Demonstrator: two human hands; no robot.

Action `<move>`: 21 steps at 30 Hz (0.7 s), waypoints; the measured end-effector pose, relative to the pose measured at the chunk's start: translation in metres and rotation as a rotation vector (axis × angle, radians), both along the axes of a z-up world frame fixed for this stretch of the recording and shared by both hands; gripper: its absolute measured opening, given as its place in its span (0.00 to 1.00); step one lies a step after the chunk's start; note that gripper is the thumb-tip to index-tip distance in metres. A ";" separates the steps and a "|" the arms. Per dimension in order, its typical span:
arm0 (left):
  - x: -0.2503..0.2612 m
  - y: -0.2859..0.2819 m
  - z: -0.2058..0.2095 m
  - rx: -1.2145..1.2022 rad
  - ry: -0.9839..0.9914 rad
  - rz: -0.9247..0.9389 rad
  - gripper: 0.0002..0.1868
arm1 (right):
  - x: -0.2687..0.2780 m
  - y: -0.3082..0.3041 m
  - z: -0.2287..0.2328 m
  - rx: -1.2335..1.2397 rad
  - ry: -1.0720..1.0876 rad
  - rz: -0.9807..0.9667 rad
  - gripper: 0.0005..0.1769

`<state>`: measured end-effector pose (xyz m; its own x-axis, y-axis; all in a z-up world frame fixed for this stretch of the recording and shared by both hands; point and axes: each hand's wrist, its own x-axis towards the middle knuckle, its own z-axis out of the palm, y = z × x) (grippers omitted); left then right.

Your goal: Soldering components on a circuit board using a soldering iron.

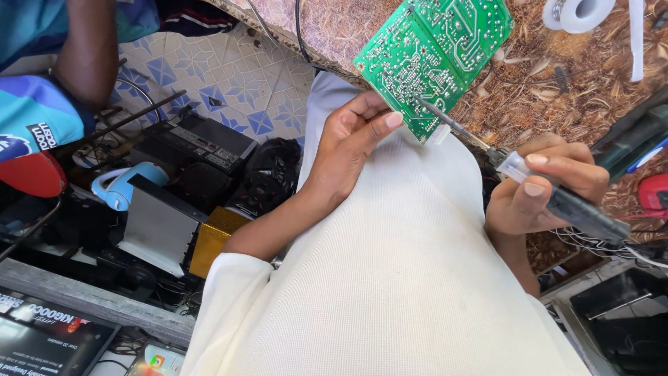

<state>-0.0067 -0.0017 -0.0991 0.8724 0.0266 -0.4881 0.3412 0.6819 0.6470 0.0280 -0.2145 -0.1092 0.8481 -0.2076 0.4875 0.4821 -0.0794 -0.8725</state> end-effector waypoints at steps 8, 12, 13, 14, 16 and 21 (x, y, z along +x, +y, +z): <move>0.001 0.000 -0.001 -0.112 0.000 0.051 0.10 | 0.008 0.005 0.011 -0.050 -0.060 0.016 0.17; 0.002 0.000 -0.002 -0.091 0.032 0.052 0.09 | 0.012 0.004 0.014 -0.073 -0.061 0.029 0.18; 0.002 0.000 -0.002 -0.081 0.052 0.041 0.10 | 0.014 0.004 0.015 -0.053 -0.061 0.036 0.18; 0.002 0.000 -0.003 -0.081 0.051 0.044 0.10 | 0.014 0.003 0.014 -0.053 -0.062 0.039 0.18; 0.002 -0.001 -0.004 -0.087 0.055 0.047 0.13 | 0.015 0.000 0.014 -0.076 -0.070 0.085 0.16; 0.002 -0.002 -0.006 -0.083 0.051 0.048 0.13 | 0.013 0.003 0.016 -0.055 -0.022 0.076 0.17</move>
